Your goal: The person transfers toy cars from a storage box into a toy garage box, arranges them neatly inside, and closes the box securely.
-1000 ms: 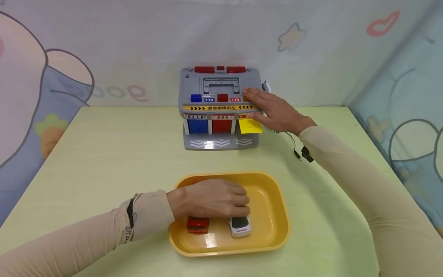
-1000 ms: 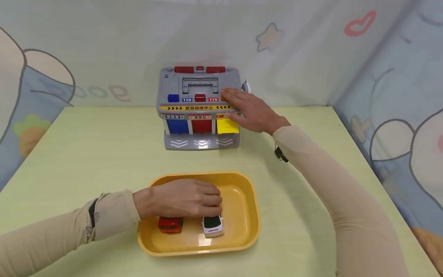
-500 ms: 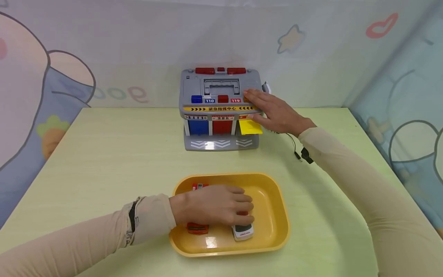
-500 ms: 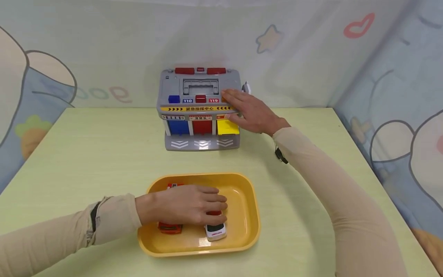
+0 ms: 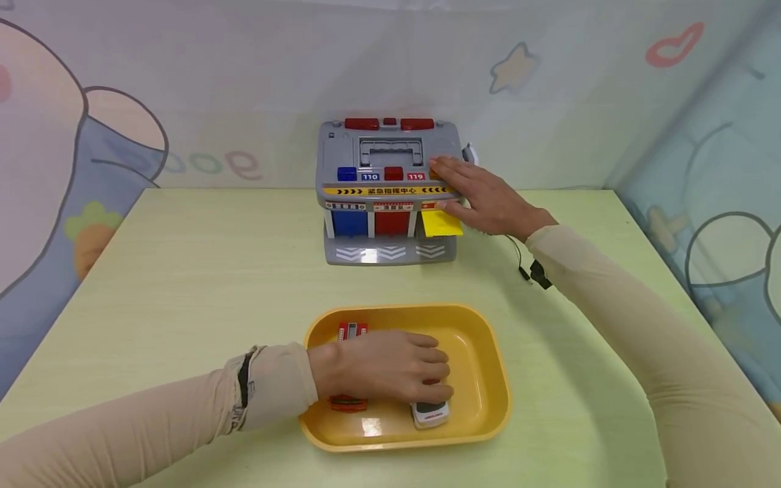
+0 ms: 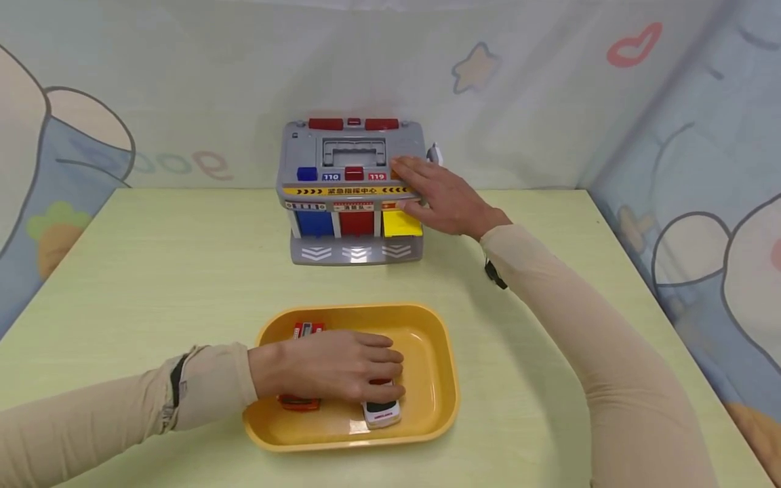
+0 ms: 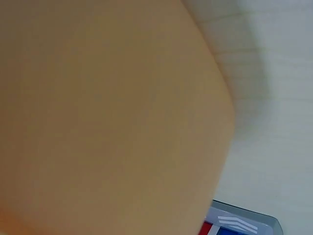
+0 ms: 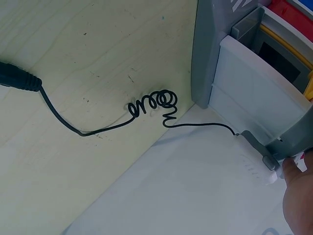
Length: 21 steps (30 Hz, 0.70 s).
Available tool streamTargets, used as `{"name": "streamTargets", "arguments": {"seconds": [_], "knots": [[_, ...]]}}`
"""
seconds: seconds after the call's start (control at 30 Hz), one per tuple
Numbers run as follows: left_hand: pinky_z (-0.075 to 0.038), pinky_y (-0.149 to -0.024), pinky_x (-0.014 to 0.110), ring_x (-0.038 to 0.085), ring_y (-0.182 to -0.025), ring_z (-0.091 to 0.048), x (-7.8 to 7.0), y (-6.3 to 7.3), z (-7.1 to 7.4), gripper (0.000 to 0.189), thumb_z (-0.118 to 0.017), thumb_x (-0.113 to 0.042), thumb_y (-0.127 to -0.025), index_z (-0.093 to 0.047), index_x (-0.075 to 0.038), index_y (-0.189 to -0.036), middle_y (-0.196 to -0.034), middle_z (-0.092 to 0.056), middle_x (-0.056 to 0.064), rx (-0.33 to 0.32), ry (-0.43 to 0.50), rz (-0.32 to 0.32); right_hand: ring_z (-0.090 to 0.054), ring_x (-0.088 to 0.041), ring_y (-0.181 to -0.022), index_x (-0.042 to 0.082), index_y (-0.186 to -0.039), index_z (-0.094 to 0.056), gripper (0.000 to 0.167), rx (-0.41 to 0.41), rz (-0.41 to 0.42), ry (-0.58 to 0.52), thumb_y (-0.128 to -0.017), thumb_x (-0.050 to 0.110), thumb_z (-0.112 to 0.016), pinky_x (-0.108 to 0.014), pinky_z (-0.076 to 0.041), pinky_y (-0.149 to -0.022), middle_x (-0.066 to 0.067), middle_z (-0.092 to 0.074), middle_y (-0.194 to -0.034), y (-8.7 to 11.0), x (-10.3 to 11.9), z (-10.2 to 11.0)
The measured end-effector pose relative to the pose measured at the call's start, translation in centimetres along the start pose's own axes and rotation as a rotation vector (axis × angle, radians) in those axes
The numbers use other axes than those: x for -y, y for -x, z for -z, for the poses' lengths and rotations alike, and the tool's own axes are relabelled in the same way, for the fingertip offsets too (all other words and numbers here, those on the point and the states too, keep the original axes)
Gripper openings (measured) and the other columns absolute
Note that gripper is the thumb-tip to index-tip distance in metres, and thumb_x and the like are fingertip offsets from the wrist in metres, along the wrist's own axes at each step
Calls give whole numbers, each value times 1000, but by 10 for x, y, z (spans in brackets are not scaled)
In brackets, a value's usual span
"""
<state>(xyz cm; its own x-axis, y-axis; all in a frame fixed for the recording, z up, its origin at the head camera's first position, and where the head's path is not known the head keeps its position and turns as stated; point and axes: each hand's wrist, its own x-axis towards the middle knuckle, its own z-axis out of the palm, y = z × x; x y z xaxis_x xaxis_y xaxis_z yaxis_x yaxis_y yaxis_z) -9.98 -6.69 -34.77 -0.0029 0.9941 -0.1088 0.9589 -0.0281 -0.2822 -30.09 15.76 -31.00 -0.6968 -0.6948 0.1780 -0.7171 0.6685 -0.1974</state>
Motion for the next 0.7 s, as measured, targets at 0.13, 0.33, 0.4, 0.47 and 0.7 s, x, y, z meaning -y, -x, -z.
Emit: {"name": "streamTargets", "arguments": {"seconds": [0.13, 0.33, 0.4, 0.47, 0.7], "knots": [[-42, -112, 27, 10, -111, -59, 0, -1, 1, 27, -54, -27, -104, -57, -24, -130, -118, -65, -8, 2, 16, 3, -20, -28, -155, 19, -161, -18, 72, 6, -2, -4, -101, 44, -50, -52, -20, -125, -3, -19, -169, 0, 0, 1], [-41, -114, 27, 9, -112, -59, 0, -2, 3, 29, -56, -29, -102, -57, -24, -131, -119, -66, -9, 21, 52, 7, -21, -28, -155, 19, -161, -18, 72, 15, -11, 1, -101, 44, -50, -52, -21, -125, -2, -19, -169, 0, 0, 1], [-40, -115, 27, 9, -113, -59, 0, -2, 4, 30, -57, -29, -102, -58, -24, -131, -120, -66, -9, 25, 56, 8, -21, -28, -154, 19, -161, -18, 72, 17, -13, -1, -101, 44, -50, -52, -21, -125, -3, -18, -169, 0, 1, 0], [-40, -115, 27, 9, -113, -59, 0, -2, 4, 30, -58, -29, -102, -58, -24, -131, -120, -66, -9, 26, 55, 11, -22, -29, -154, 19, -161, -18, 72, 13, -12, -1, -101, 44, -50, -52, -22, -125, -3, -19, -169, 1, 0, 0], [-41, -113, 26, 9, -112, -59, 1, 0, 4, 30, -58, -29, -101, -58, -25, -131, -119, -65, -9, 23, 57, 24, -23, -27, -154, 18, -161, -20, 72, -2, 2, 11, -101, 43, -51, -51, -22, -125, -2, -21, -168, -2, 0, -1]]}}
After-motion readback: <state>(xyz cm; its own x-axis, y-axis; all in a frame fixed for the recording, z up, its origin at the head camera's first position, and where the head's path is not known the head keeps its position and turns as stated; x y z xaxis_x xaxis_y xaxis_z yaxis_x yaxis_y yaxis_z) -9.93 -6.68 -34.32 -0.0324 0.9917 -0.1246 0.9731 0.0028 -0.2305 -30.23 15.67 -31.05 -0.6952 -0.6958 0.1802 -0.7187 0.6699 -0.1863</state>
